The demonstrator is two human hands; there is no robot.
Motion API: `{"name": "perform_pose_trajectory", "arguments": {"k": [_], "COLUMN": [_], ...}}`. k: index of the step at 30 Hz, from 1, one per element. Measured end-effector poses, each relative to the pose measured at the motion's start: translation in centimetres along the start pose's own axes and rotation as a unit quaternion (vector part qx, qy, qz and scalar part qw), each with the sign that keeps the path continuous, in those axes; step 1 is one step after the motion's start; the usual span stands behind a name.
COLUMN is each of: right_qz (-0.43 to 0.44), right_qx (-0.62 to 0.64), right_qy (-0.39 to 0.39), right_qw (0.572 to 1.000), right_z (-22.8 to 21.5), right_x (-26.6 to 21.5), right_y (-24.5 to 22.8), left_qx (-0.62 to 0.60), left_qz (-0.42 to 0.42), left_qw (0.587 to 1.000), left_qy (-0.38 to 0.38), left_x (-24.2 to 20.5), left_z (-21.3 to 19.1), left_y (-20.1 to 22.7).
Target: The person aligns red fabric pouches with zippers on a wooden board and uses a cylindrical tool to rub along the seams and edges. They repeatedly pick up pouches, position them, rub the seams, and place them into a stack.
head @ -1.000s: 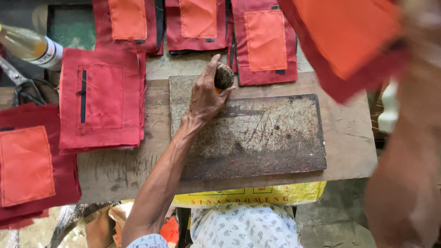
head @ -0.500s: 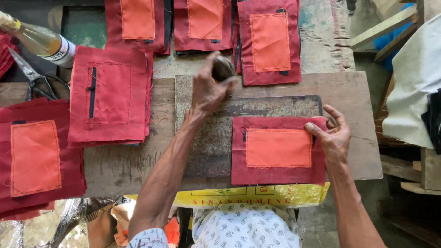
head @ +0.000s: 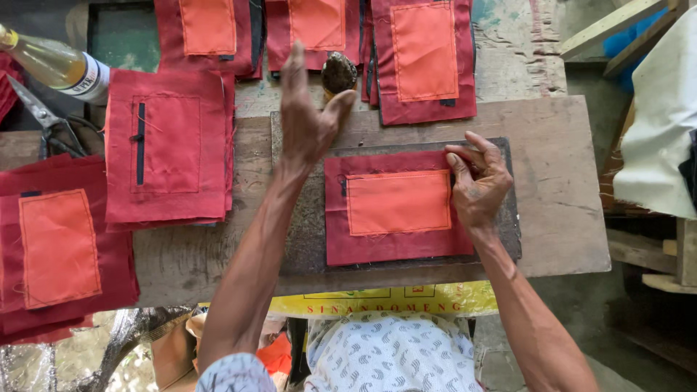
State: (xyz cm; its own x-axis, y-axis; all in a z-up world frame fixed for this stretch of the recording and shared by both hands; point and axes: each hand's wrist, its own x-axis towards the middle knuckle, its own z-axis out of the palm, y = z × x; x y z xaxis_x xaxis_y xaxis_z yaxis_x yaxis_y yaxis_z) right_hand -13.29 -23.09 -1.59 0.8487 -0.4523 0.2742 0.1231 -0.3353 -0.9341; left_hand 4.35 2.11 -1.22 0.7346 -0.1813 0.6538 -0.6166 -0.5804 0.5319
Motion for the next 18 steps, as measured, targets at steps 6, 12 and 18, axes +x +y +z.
{"name": "perform_pose_trajectory", "arguments": {"k": [6, 12, 18], "right_qz": [-0.078, 0.189, 0.216], "right_qx": [-0.112, 0.271, 0.335], "right_qy": [-0.041, -0.161, -0.241], "right_qw": [0.990, 0.930, 0.885], "right_z": [-1.3, 1.9, 3.0], "right_x": [0.1, -2.3, -5.1], "right_y": [-6.8, -13.6, -12.8], "left_qx": [-0.192, -0.360, -0.361], "left_qz": [-0.237, -0.129, -0.370], "left_qw": [0.936, 0.888, 0.851], "left_qy": [-0.178, -0.255, -0.087], "left_x": [-6.9, -7.9, -8.8], "left_z": [-6.8, -11.9, -13.1], "left_y": [11.6, 18.7, 17.7]}}
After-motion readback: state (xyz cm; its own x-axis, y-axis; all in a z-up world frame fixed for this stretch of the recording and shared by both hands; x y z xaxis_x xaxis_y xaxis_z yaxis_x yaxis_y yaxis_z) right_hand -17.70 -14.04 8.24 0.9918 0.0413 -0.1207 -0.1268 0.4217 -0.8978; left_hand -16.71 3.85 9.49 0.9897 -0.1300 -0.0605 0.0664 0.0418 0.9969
